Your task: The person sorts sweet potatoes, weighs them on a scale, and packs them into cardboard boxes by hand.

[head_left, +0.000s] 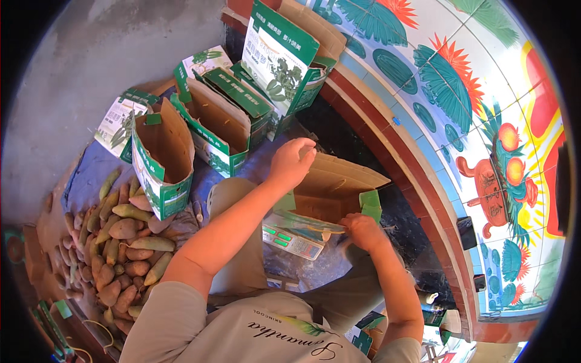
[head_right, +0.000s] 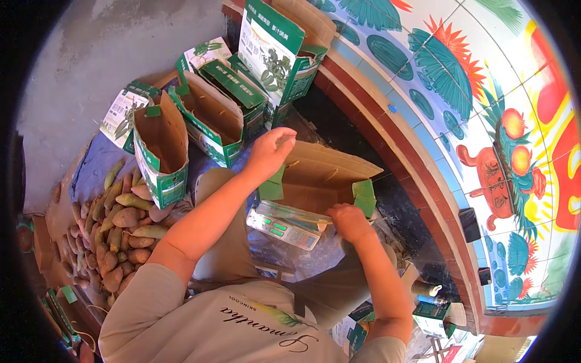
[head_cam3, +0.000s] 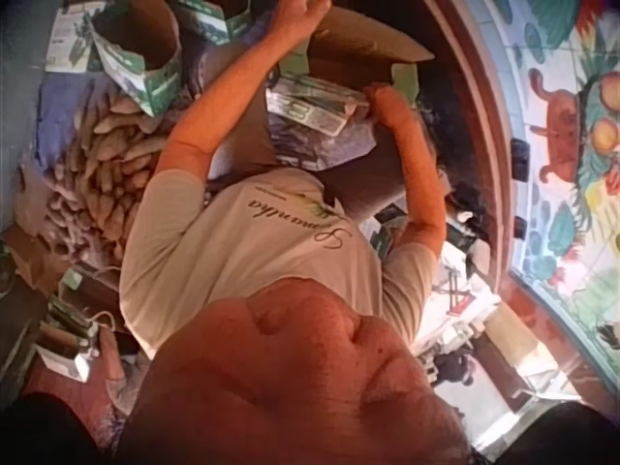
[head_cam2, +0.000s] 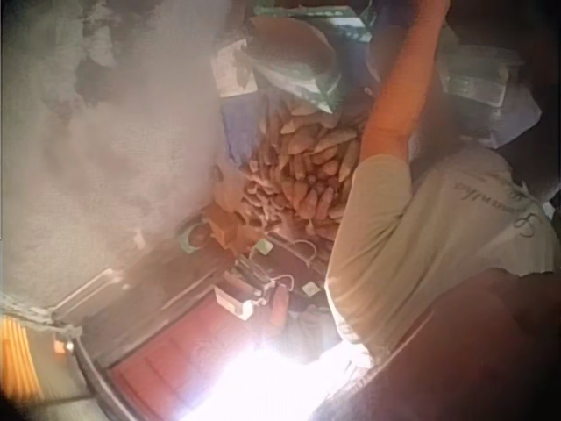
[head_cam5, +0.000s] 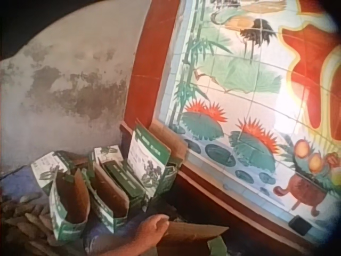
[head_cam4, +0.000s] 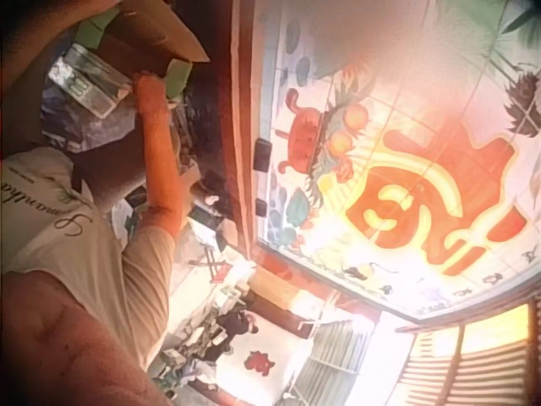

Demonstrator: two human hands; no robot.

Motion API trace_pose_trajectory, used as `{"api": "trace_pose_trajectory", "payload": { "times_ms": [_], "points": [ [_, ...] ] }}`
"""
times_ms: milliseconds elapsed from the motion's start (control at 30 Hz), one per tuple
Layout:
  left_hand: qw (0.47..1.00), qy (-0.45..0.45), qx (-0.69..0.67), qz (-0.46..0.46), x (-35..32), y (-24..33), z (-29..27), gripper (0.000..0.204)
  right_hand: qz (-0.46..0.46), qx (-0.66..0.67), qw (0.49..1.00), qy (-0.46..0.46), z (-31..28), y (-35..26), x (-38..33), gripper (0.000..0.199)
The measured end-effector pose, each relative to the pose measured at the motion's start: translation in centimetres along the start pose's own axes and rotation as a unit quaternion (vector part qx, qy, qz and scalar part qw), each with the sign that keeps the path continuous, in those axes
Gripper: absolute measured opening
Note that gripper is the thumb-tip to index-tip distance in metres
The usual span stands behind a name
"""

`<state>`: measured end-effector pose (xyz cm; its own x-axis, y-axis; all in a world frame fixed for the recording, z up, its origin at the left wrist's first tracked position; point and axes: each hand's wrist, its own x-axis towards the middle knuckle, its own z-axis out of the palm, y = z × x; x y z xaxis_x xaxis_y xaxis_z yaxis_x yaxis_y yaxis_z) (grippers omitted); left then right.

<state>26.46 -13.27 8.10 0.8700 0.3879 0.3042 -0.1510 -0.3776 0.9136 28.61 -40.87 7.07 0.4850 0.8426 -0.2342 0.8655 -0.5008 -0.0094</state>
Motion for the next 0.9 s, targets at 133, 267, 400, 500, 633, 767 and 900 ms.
{"api": "trace_pose_trajectory", "payload": {
  "times_ms": [133,267,400,500,633,767,900],
  "points": [
    [0.999,-0.004,0.031,0.014,0.0,-0.3,0.2,0.024,0.020,0.067,0.997,0.040,0.5,-0.4,-0.1,0.013],
    [0.999,-0.015,0.041,0.015,0.0,-1.1,0.9,0.025,0.038,0.143,0.987,0.064,0.7,-0.5,-0.3,0.016],
    [0.998,-0.037,0.040,0.008,-0.1,-1.2,1.4,0.026,0.037,0.187,0.980,0.063,-0.3,-0.6,-0.7,0.022],
    [0.997,-0.046,0.066,0.007,-0.3,-0.9,1.7,0.026,0.014,0.294,0.947,0.126,-1.5,-0.2,-0.9,0.025],
    [0.991,-0.064,0.119,-0.016,-0.5,0.1,1.4,0.030,0.116,0.380,0.878,0.266,-2.3,2.6,-1.4,0.024],
    [0.967,0.028,0.251,0.034,-0.6,-1.6,1.7,0.043,0.258,0.333,0.814,0.401,-0.3,7.5,-0.9,0.023],
    [0.966,0.048,0.255,-0.008,-0.6,-2.7,1.8,0.055,0.324,0.251,0.825,0.389,3.8,9.8,-1.3,0.029]
  ]
}}
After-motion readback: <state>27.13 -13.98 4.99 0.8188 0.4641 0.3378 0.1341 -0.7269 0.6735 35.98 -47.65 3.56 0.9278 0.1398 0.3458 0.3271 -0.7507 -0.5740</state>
